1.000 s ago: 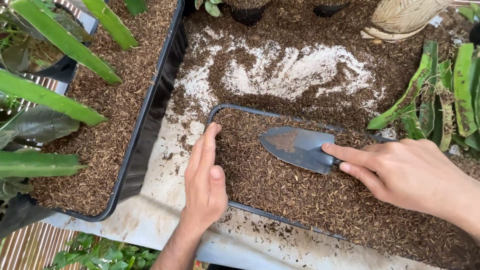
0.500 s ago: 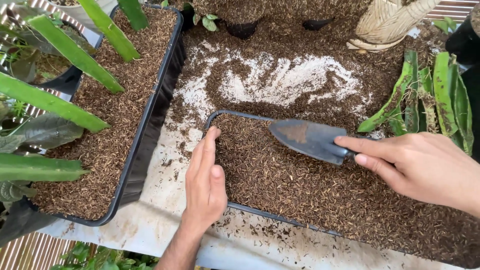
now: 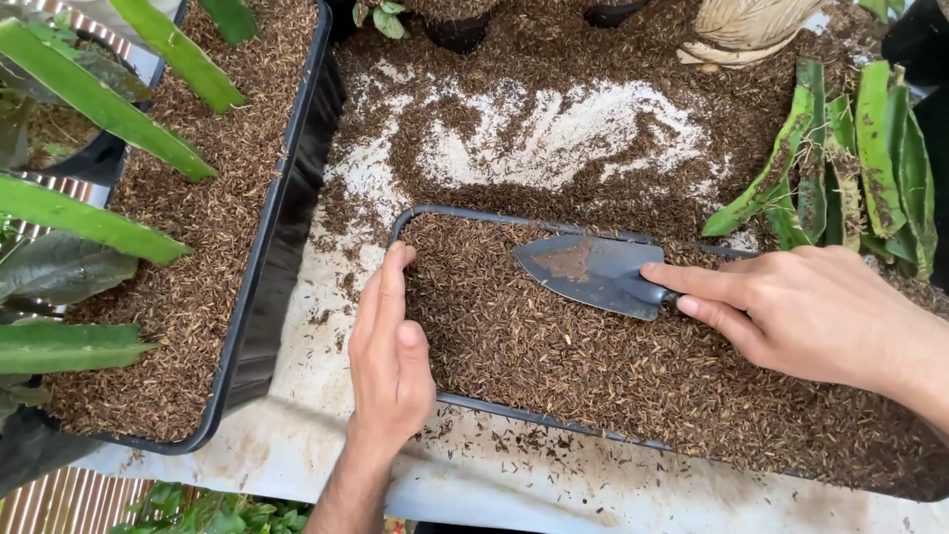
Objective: Using a hand trowel to fill a plastic planting tray with soil and leveling it out.
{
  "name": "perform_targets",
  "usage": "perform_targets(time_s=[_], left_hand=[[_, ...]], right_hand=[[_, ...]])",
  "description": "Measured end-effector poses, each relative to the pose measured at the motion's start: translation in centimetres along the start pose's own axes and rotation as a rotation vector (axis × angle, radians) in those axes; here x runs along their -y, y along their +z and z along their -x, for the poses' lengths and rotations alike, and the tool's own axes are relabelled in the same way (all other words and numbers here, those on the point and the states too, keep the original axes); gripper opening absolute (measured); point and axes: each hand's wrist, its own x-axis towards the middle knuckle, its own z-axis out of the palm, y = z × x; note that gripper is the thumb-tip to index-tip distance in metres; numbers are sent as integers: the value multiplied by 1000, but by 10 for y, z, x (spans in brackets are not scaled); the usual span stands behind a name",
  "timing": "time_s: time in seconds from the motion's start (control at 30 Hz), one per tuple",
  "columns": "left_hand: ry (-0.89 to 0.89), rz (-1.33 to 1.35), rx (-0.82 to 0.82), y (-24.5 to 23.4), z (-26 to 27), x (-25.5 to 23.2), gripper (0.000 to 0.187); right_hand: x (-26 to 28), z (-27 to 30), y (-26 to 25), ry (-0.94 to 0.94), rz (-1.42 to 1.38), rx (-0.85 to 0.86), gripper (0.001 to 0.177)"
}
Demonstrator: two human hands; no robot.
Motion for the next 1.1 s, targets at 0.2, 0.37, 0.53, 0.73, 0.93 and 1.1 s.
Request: perform_targets(time_s=[0.2,0.37,0.53,0.73,0.93,1.1], left_hand=[[29,-20,-6,3,0,1,67],[48,-42,8,5,1,2,67],[63,-57,1,4,1,4,65],[46,-26,-6,3,2,4,64],[69,-40,12,3,1,1,66],[70,-54,10,4,3,3,65]], right_hand=[[-16,38,23,38,-53,-180,53],[1,46,42,69,130,-163,54],[5,50,50,41,195,-230,55],[4,65,60,95,231,-289,55],[9,86,80,-185,115,-466,60],[33,78,74,-156,215,-549,50]])
